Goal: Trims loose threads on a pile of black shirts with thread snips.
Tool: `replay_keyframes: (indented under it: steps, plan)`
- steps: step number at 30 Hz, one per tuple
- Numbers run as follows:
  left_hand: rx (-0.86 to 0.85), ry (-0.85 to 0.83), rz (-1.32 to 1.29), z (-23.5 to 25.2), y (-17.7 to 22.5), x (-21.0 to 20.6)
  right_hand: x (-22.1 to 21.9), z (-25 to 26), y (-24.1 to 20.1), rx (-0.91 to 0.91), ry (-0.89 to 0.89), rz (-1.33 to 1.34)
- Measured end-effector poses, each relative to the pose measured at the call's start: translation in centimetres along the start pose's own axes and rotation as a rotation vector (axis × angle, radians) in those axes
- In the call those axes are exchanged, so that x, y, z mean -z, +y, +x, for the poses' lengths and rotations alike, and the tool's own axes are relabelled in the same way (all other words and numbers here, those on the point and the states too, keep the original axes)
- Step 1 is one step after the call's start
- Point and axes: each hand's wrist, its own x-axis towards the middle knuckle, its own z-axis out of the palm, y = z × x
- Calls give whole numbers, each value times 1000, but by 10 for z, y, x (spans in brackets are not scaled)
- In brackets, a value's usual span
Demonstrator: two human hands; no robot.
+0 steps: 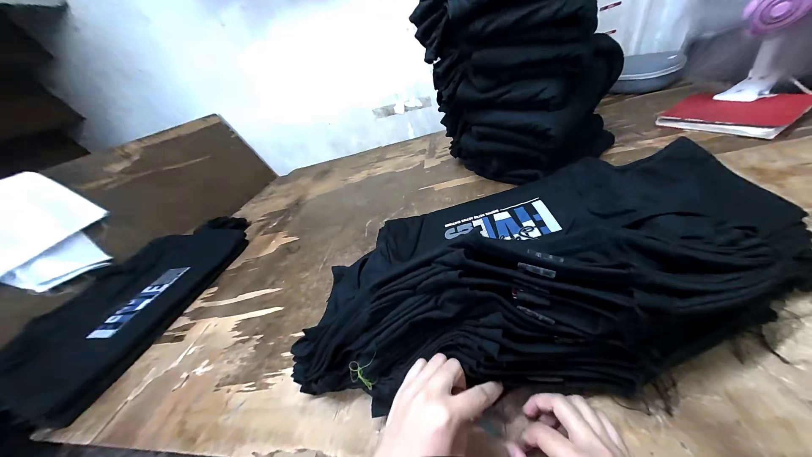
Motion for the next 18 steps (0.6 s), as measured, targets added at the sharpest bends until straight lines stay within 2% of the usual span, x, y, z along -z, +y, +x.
replay_keyframes:
  steps: [3,6,8,11,15,18]
  plan:
    - [57,-17,-165,10,-30,-3,3,-1,-3,-4,-95,6]
    - [245,-154,-448,25,-38,15,2,4,-10,-54,-93,80]
    - [376,-240,-549,33,-37,21,-2,10,-16,-93,-14,164]
    - [411,-260,-575,35,-36,20,-10,20,-29,-106,136,175]
    - [434,-277,-602,34,-33,20,-26,27,-34,-28,301,67]
    - [514,-324,-620,37,-33,23,-37,29,-32,60,423,13]
